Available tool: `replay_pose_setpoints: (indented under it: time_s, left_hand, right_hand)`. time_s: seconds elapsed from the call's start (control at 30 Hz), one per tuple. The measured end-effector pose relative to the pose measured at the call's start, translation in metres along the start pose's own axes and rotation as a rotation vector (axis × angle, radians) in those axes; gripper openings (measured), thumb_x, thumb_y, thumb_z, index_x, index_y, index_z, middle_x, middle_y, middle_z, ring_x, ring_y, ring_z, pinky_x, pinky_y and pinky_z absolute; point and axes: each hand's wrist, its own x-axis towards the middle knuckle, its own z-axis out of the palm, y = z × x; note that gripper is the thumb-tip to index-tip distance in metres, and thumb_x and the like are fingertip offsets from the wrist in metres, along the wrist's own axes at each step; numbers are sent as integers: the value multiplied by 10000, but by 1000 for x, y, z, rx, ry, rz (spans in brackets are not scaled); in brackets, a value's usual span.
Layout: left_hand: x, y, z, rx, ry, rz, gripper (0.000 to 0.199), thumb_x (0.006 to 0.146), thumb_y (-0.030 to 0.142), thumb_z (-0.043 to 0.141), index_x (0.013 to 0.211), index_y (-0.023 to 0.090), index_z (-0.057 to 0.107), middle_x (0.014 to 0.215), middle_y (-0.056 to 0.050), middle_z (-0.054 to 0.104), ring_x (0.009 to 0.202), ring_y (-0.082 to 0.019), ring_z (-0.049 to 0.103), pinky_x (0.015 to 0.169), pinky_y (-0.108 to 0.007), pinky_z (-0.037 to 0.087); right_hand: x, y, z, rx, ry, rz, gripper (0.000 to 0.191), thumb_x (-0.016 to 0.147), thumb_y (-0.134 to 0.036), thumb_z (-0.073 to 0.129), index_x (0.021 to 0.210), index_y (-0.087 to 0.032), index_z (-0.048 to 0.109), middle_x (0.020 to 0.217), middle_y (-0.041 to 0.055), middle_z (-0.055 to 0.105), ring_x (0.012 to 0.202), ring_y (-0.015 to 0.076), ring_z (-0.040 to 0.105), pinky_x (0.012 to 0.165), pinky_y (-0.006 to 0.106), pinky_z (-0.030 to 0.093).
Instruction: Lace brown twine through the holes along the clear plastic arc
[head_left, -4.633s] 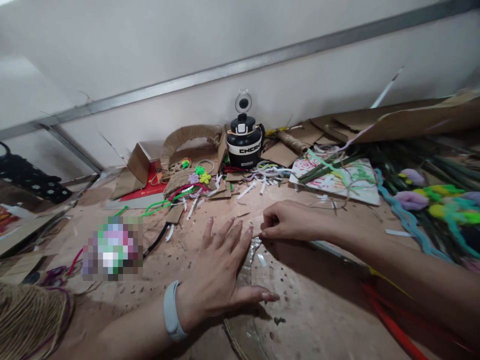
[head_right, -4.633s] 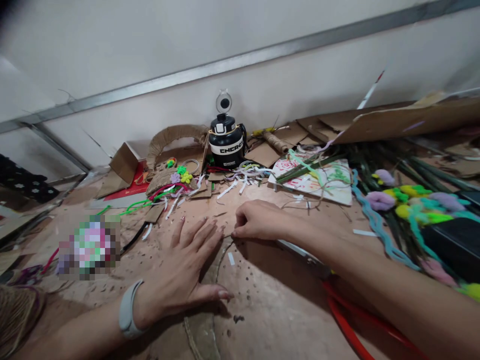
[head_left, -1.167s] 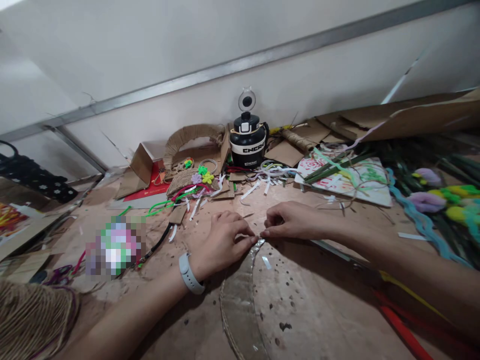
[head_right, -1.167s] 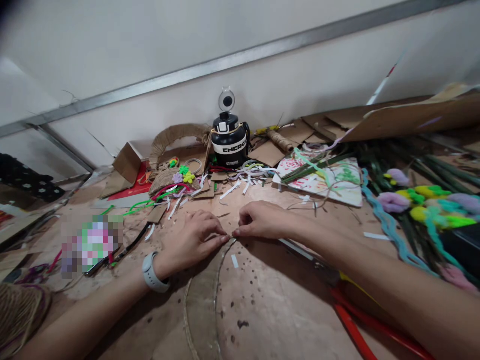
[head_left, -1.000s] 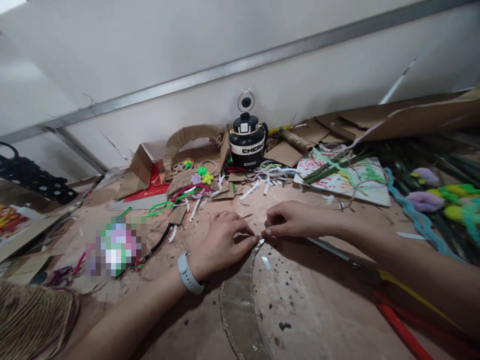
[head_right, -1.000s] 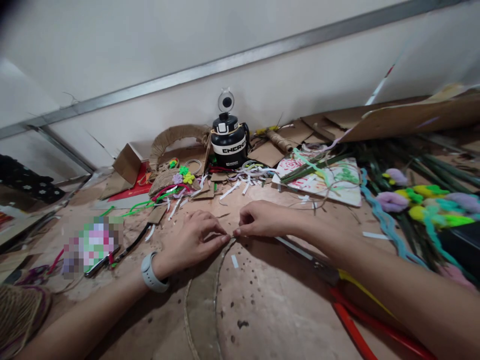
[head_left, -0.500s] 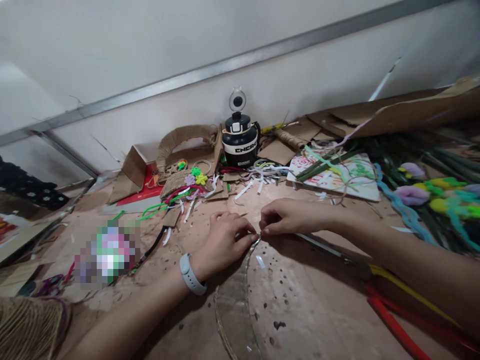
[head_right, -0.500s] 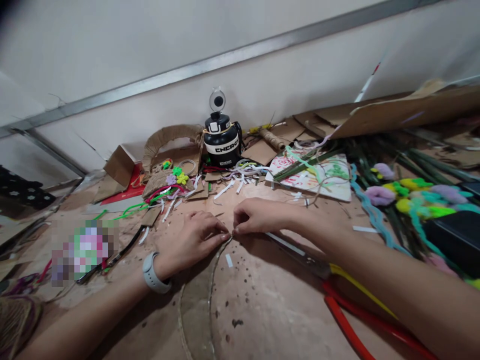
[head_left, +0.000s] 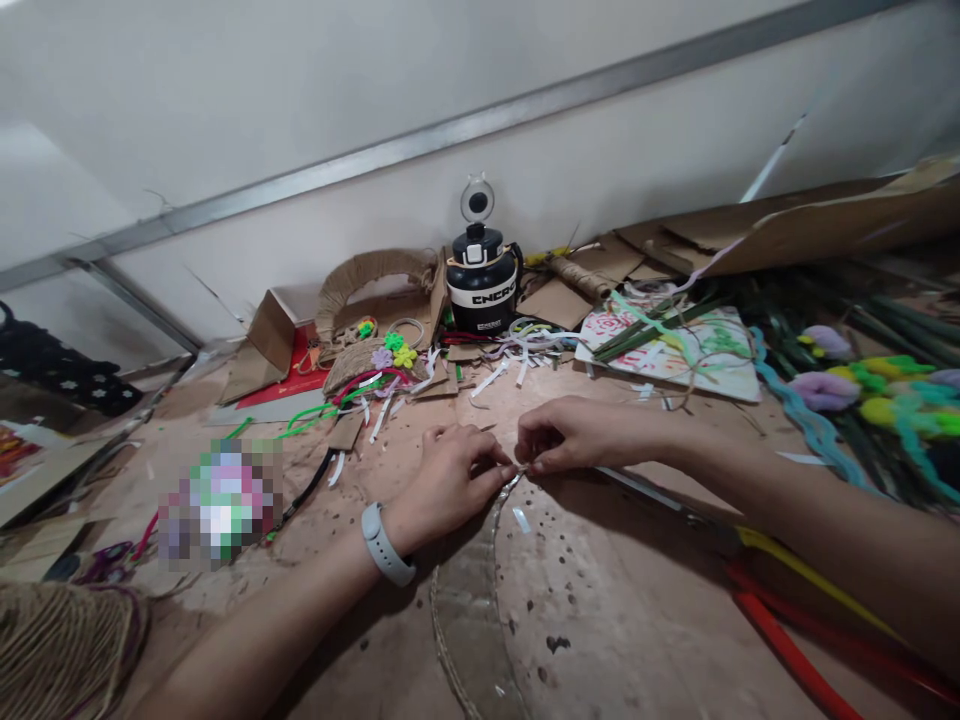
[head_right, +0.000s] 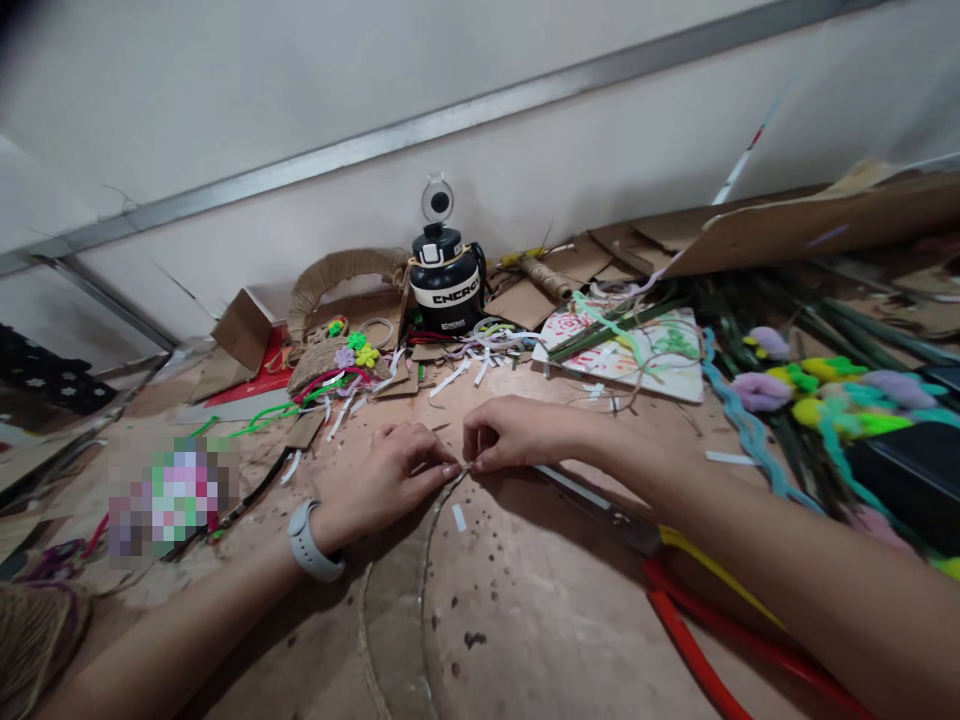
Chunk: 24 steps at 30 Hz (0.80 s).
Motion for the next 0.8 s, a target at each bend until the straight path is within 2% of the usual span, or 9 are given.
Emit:
replay_pose_setpoints:
  time_s: [0.27,0.37,0.47,0.57,0.63,0.7,0.8]
  left_hand:
    - [-1,1,-1,10,-1,-12,110,904,312,660,886,207,688,906,-8,685,958,-201,607,961,-422,341]
    - [-3,1,-3,17,-10,-21,104,909,302,650,886,206,683,920,-6,692,971,-199,609,959,-409,340]
    - [-7,0,-6,32,3,-39,98,907,288,645,878,200,677,909,-6,702,956,-200,614,951,-408,336]
    - [-13,-1,-10,59,4,-69,89,898,261,638,859,190,674,871,-10,703,921,-203,618,923,-408,346]
    - [-17,-2,-11,75,12,-81,81,891,249,635,855,190,678,877,-17,699,929,-211,616,915,-414,348]
    - [-20,-2,-11,85,46,-85,76,883,249,638,858,197,688,922,-28,689,964,-223,608,928,-429,339]
    - [-23,-4,-11,49,93,-84,105,889,291,639,892,207,700,977,-38,684,999,-229,604,946,-439,335]
  right_hand:
    - [3,1,6,-30,14,-17,176,784,-307,605,806,-158,696,710,10,663,652,140,564,578,230,390]
    - [2,-1,6,-34,31,0,194,761,-333,636,833,-166,702,745,16,687,685,155,590,595,237,398]
    - [-1,-5,0,-62,144,27,255,756,-398,648,868,-174,698,801,38,705,735,183,609,610,254,403]
    - [-6,-9,-14,-48,252,4,340,801,-499,579,855,-177,673,781,43,682,728,188,592,616,269,406]
    - [-17,-12,-23,-88,249,21,368,820,-533,535,831,-185,655,748,39,659,701,188,573,604,279,398]
    - [-35,-14,-27,-258,218,104,318,830,-494,519,762,-204,633,694,36,631,645,187,546,576,295,362]
    - [-76,-11,-13,-530,235,257,246,842,-367,498,647,-235,569,653,50,613,582,188,528,559,329,319]
